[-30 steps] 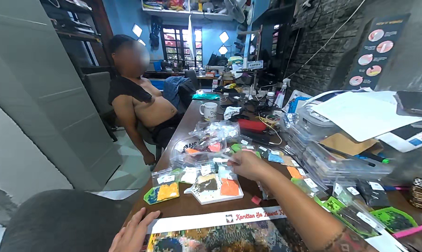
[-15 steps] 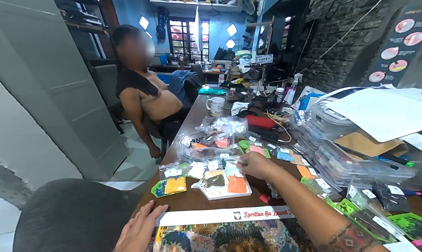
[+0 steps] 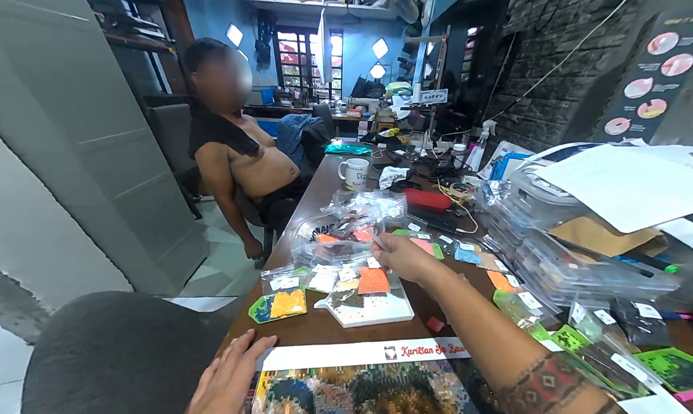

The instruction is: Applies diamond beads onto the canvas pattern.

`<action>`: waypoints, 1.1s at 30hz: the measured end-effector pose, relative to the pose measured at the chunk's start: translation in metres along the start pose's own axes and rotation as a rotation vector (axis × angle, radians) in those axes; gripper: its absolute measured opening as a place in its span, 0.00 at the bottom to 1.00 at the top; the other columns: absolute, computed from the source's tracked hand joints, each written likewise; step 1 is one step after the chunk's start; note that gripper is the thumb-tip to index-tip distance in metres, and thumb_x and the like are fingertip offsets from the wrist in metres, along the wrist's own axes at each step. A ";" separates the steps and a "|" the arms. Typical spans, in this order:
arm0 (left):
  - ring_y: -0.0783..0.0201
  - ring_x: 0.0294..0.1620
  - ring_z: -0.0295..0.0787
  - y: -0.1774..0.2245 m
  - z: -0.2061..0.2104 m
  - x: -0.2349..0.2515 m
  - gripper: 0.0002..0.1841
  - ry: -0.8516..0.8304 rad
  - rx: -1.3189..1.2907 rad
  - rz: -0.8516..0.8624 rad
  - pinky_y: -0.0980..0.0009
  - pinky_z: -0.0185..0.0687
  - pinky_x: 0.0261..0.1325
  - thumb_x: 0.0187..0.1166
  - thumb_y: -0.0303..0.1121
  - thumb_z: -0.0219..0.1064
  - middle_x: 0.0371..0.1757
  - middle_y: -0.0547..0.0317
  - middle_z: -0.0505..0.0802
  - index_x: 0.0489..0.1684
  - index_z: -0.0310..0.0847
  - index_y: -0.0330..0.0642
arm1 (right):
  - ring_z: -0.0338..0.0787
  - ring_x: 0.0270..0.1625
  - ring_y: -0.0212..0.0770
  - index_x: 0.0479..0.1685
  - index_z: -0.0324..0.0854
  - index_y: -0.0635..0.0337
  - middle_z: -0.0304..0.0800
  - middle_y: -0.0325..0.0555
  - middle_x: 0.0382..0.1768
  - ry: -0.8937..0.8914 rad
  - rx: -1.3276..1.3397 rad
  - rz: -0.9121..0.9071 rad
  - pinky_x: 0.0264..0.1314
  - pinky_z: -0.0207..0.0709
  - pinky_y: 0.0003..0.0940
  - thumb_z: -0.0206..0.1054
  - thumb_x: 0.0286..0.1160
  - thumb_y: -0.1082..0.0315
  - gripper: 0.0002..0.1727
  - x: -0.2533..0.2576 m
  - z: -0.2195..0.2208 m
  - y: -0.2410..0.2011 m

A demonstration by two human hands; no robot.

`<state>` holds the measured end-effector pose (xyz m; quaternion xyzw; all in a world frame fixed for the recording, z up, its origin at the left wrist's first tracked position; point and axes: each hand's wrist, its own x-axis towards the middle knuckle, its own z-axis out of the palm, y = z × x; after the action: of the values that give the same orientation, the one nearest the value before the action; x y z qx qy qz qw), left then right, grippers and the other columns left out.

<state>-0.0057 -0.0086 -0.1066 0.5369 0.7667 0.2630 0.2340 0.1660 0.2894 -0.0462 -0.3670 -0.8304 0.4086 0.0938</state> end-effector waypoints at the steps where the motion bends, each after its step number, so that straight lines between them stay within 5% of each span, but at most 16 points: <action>1: 0.23 0.91 0.41 0.000 0.000 0.000 0.51 0.002 -0.001 0.005 0.28 0.30 0.88 0.58 0.36 0.85 0.90 0.22 0.53 0.87 0.61 0.35 | 0.83 0.43 0.45 0.61 0.78 0.67 0.82 0.55 0.45 -0.003 -0.004 0.009 0.52 0.77 0.44 0.55 0.90 0.71 0.12 -0.001 0.000 0.000; 5: 0.23 0.91 0.41 0.001 -0.001 0.001 0.51 0.000 0.001 -0.001 0.29 0.32 0.88 0.58 0.38 0.85 0.91 0.24 0.52 0.88 0.61 0.36 | 0.82 0.46 0.44 0.61 0.78 0.67 0.82 0.54 0.46 -0.012 -0.039 0.028 0.54 0.76 0.44 0.55 0.91 0.70 0.12 -0.011 -0.007 0.007; 8: 0.27 0.92 0.43 0.004 -0.001 0.001 0.51 0.000 0.017 -0.039 0.32 0.34 0.89 0.57 0.41 0.85 0.92 0.28 0.53 0.88 0.62 0.41 | 0.76 0.35 0.40 0.59 0.79 0.66 0.80 0.50 0.38 0.028 -0.039 -0.001 0.39 0.72 0.39 0.57 0.90 0.70 0.11 -0.020 -0.006 0.022; 18: 0.41 0.96 0.37 0.009 -0.006 0.006 0.55 -0.087 0.023 -0.158 0.39 0.30 0.92 0.57 0.48 0.85 0.95 0.42 0.50 0.92 0.56 0.54 | 0.71 0.23 0.31 0.51 0.78 0.63 0.76 0.42 0.27 0.074 0.143 0.016 0.25 0.63 0.26 0.56 0.90 0.71 0.07 -0.023 0.010 0.001; 25: 0.43 0.96 0.38 0.011 -0.004 0.006 0.53 -0.076 0.027 -0.165 0.40 0.28 0.93 0.58 0.45 0.85 0.95 0.44 0.52 0.91 0.57 0.54 | 0.81 0.36 0.42 0.54 0.79 0.67 0.82 0.51 0.36 -0.046 0.017 -0.060 0.43 0.76 0.41 0.58 0.90 0.70 0.09 -0.005 0.034 -0.008; 29: 0.44 0.96 0.38 0.009 -0.003 0.007 0.53 -0.075 0.026 -0.152 0.41 0.28 0.93 0.59 0.45 0.85 0.94 0.46 0.54 0.91 0.57 0.54 | 0.85 0.61 0.58 0.67 0.81 0.65 0.83 0.61 0.62 0.042 -0.228 -0.093 0.66 0.77 0.59 0.69 0.81 0.67 0.19 -0.010 0.033 -0.007; 33: 0.44 0.96 0.37 0.010 -0.003 0.007 0.54 -0.075 0.018 -0.149 0.41 0.28 0.93 0.57 0.46 0.84 0.94 0.46 0.54 0.91 0.58 0.53 | 0.80 0.67 0.60 0.52 0.86 0.72 0.80 0.65 0.65 0.234 -0.015 -0.123 0.69 0.72 0.61 0.63 0.86 0.71 0.12 -0.028 0.023 -0.006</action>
<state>-0.0029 0.0008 -0.0981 0.4899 0.7976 0.2173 0.2767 0.1725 0.2537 -0.0529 -0.3612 -0.8378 0.3503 0.2120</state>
